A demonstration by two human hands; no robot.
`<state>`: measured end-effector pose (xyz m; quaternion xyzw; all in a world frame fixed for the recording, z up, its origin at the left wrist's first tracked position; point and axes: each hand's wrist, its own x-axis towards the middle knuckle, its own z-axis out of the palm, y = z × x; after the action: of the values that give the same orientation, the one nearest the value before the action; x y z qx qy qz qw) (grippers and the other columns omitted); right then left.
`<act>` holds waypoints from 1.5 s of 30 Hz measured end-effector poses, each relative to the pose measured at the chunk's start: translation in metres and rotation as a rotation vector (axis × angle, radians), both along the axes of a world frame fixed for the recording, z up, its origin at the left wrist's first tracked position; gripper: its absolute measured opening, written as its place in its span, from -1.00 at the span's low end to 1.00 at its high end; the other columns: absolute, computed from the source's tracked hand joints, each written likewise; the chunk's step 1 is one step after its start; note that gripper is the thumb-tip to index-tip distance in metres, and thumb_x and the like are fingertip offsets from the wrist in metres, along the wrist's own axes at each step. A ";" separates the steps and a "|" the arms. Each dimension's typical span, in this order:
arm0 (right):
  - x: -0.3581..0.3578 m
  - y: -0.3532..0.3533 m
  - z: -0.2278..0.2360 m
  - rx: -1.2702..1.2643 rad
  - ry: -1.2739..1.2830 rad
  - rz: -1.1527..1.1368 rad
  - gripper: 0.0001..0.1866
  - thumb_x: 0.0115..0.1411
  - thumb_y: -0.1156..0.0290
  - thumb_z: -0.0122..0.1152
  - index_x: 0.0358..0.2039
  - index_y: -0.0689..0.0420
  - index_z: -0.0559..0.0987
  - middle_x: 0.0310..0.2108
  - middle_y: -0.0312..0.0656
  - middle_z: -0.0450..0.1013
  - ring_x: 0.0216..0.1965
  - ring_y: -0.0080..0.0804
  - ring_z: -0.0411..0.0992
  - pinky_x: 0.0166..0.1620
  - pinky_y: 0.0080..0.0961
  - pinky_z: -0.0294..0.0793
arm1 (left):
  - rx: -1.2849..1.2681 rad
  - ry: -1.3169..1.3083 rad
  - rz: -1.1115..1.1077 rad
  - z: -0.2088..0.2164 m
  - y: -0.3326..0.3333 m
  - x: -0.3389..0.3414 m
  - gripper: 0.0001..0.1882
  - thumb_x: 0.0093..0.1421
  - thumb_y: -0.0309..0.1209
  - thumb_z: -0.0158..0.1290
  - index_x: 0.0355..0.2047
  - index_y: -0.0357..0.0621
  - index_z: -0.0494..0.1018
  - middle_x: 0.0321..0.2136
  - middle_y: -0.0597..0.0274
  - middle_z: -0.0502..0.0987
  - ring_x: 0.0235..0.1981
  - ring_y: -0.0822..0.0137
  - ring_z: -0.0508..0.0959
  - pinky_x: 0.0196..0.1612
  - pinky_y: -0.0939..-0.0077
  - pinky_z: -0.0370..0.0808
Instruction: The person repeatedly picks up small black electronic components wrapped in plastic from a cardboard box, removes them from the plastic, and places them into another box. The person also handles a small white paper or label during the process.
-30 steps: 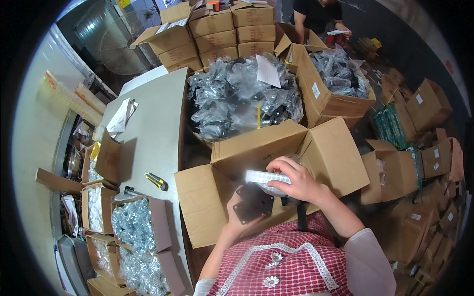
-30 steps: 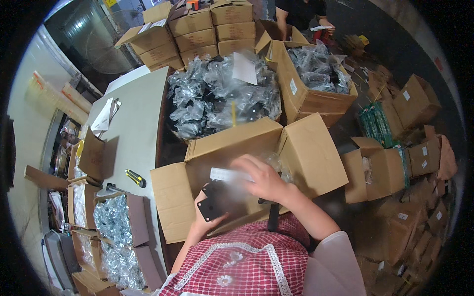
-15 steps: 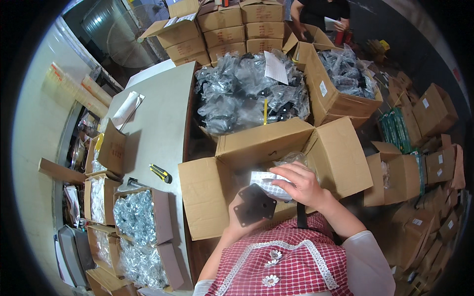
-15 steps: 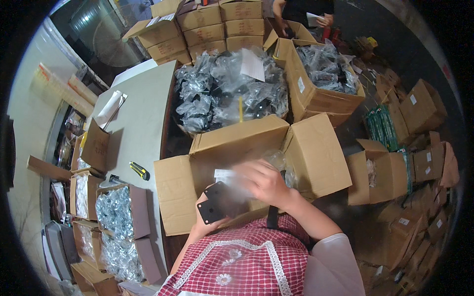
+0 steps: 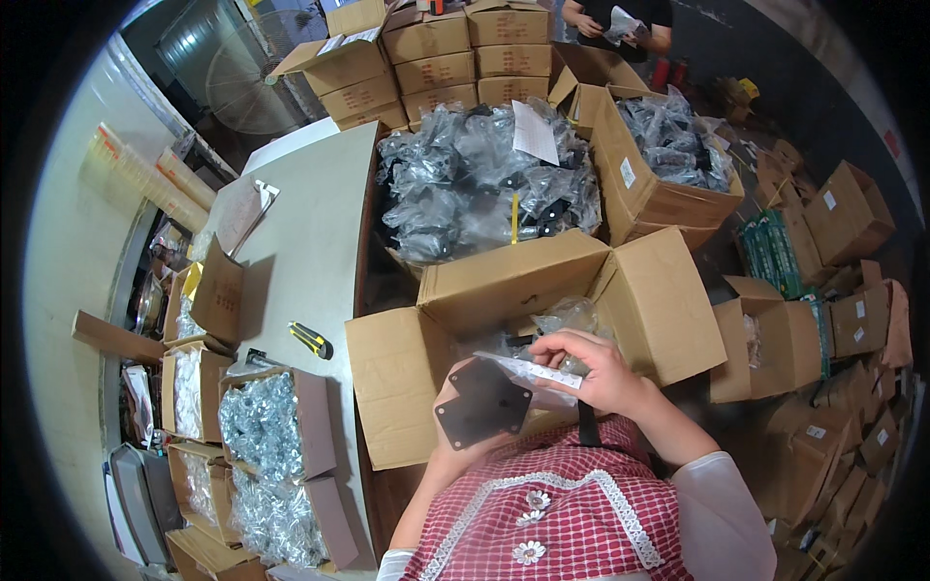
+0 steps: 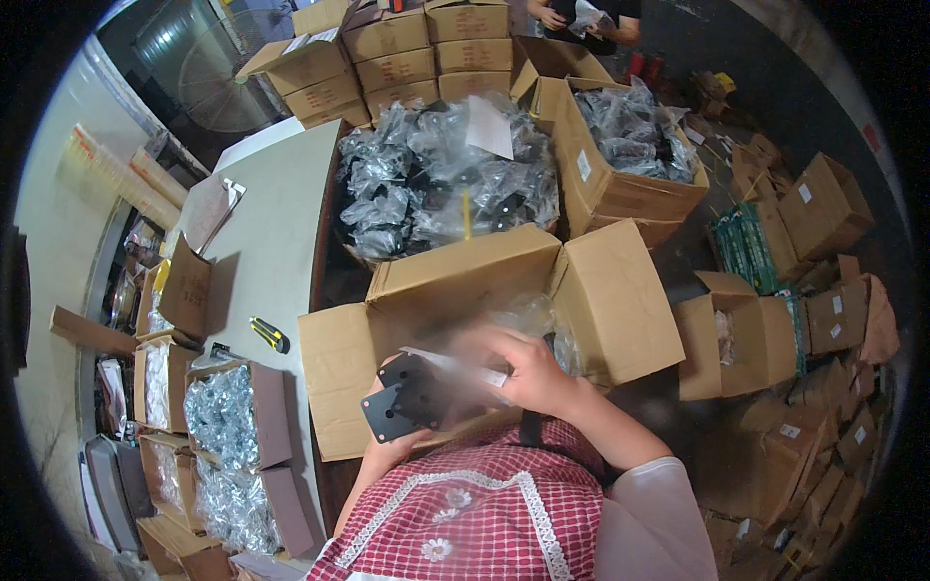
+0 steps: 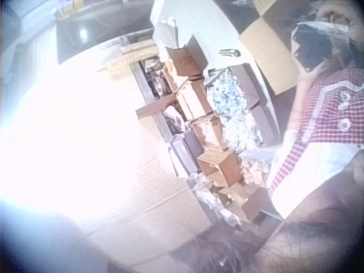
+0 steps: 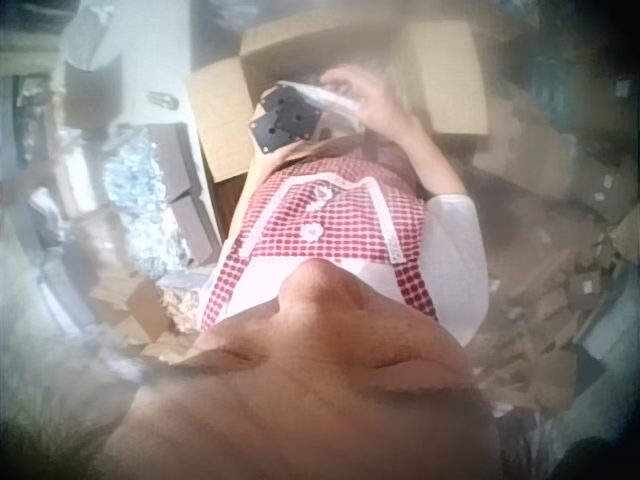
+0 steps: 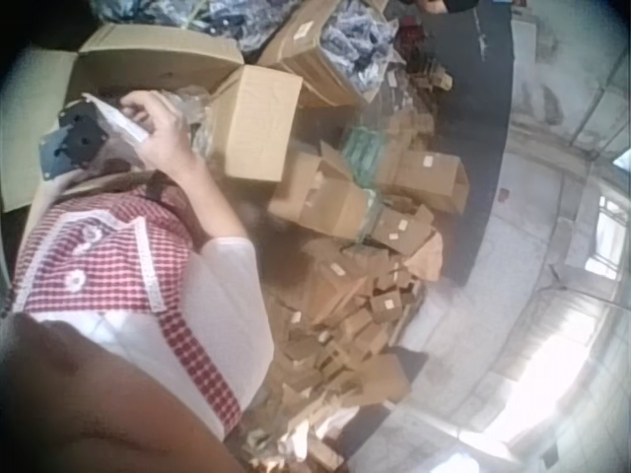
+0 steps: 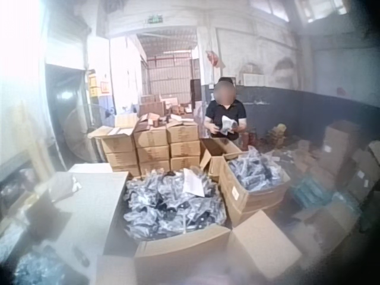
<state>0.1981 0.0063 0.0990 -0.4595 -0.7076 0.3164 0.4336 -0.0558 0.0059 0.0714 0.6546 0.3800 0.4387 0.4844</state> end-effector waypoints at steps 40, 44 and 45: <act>0.020 -0.005 0.002 -0.348 0.447 0.066 -0.74 0.25 0.63 0.27 -0.06 0.28 0.72 -0.13 -0.08 0.68 -0.08 -0.42 0.61 0.02 -0.52 0.55 | -0.169 0.162 -0.062 -0.024 -0.021 -0.041 -0.50 -0.01 -0.46 0.42 -0.05 -0.29 0.53 -0.16 0.24 0.61 -0.19 0.32 0.58 -0.11 0.42 0.57; 0.023 0.000 0.007 -0.425 0.475 0.110 -0.71 0.40 0.42 0.22 0.05 0.27 0.67 -0.06 -0.11 0.66 0.00 -0.44 0.58 0.11 -0.48 0.52 | 0.268 0.196 -0.070 -0.005 -0.002 -0.012 -0.46 -0.13 -0.36 0.42 -0.11 -0.30 0.58 -0.14 0.00 0.60 -0.13 0.05 0.62 -0.07 0.30 0.61; 0.022 0.001 0.008 -0.422 0.418 0.112 -0.69 0.42 0.37 0.20 0.07 0.27 0.66 -0.04 -0.11 0.66 0.02 -0.44 0.57 0.12 -0.47 0.51 | 0.422 0.207 -0.065 0.001 0.002 -0.007 -0.45 -0.16 -0.33 0.41 -0.12 -0.30 0.59 -0.13 -0.06 0.60 -0.12 -0.02 0.62 -0.06 0.26 0.62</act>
<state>0.2205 0.0077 0.1067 -0.4243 -0.5460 0.5676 0.4468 -0.0631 0.0079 0.0723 0.7946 0.3062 0.4235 0.3091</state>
